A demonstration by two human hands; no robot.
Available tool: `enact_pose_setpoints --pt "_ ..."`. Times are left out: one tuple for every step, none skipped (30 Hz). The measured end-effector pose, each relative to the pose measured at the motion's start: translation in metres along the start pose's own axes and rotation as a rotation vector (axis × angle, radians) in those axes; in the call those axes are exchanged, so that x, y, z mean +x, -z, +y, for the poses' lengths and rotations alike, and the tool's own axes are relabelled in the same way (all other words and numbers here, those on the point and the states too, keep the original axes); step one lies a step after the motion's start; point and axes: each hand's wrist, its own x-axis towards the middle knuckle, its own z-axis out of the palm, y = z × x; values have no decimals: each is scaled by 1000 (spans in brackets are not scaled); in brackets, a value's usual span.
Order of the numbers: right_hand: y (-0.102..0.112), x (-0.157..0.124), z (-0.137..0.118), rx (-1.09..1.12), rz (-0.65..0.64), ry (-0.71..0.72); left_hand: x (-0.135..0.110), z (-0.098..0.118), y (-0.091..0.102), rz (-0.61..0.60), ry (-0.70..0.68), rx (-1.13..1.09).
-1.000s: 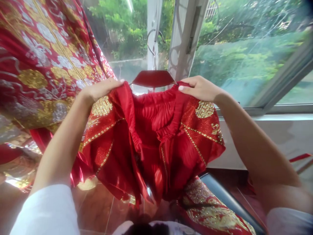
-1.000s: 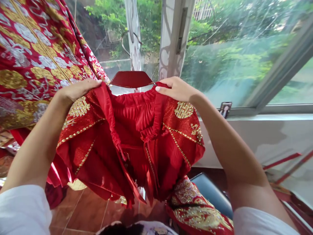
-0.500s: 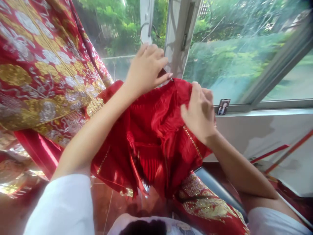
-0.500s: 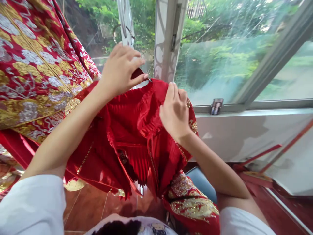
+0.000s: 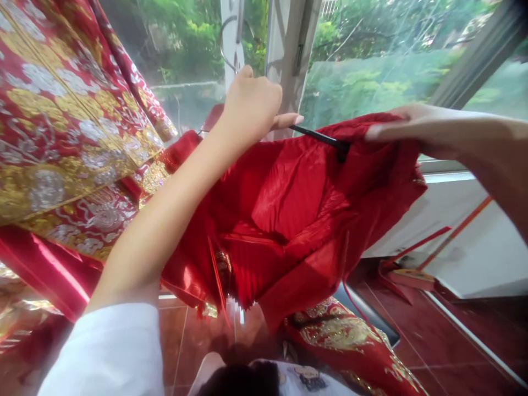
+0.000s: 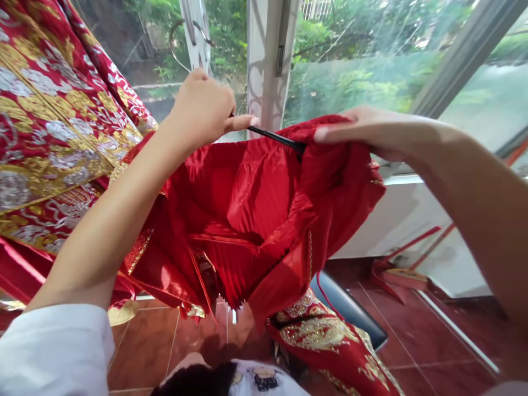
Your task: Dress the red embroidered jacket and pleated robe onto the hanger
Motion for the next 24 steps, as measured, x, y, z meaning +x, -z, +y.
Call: enact_pose_setpoints --pt "6 1 -1 -55 -130 -51 1 -1 -1 17 -23 31" --pt "12 4 -1 -108 -232 -87 2 -2 -3 33 -43 59" --pt "17 7 -1 -158 -288 -113 2 -2 -4 38 -55 89" --pt "20 10 -2 -210 -280 -121 2 -1 -4 31 -53 131" --pt "21 14 -2 -273 -242 -117 2 0 -5 14 -35 179" --pt "19 16 -4 -360 -185 -116 2 2 -4 -3 -9 218" --pt "15 18 -7 -469 -110 -120 2 3 -4 -18 17 247" --pt "9 19 -10 -582 -21 -128 2 5 -3 -29 37 270" --pt "4 19 -13 -681 40 -148 1 6 -2 -37 43 292" --pt "-1 19 -16 -745 51 -170 1 7 -1 -40 38 318" --pt "-5 19 -17 -779 23 -189 1 7 -1 -43 24 339" --pt "-6 19 -18 -798 -18 -203 0 7 -1 -42 7 352" --pt "-6 20 -17 -819 -43 -209 0 7 -1 -39 -1 352" --pt "-3 21 -15 -851 -43 -216 0 7 -1 -32 2 337" --pt "1 23 -13 -888 -40 -222 0 7 -2 -27 16 319" --pt "6 26 -12 -927 -44 -240 0 7 -2 -30 37 308" --pt "11 29 -11 -957 -73 -268 0 8 -2 -40 53 307" --pt "17 32 -11 -976 -118 -299 0 10 -1 -50 66 317" --pt "22 36 -14 -990 -154 -329 0 11 -1 -60 69 332" --pt "28 40 -17 -999 -161 -352 0 12 0 -67 63 346" --pt "34 44 -23 -1004 -131 -366 1 14 1 -69 57 358" --pt "39 47 -29 -1001 -78 -368 2 14 1 -69 52 365" --pt "44 51 -36 -973 -24 -355 2 15 1 -64 48 364" --pt "48 53 -44 -872 42 -291 4 15 -1 -56 44 357"
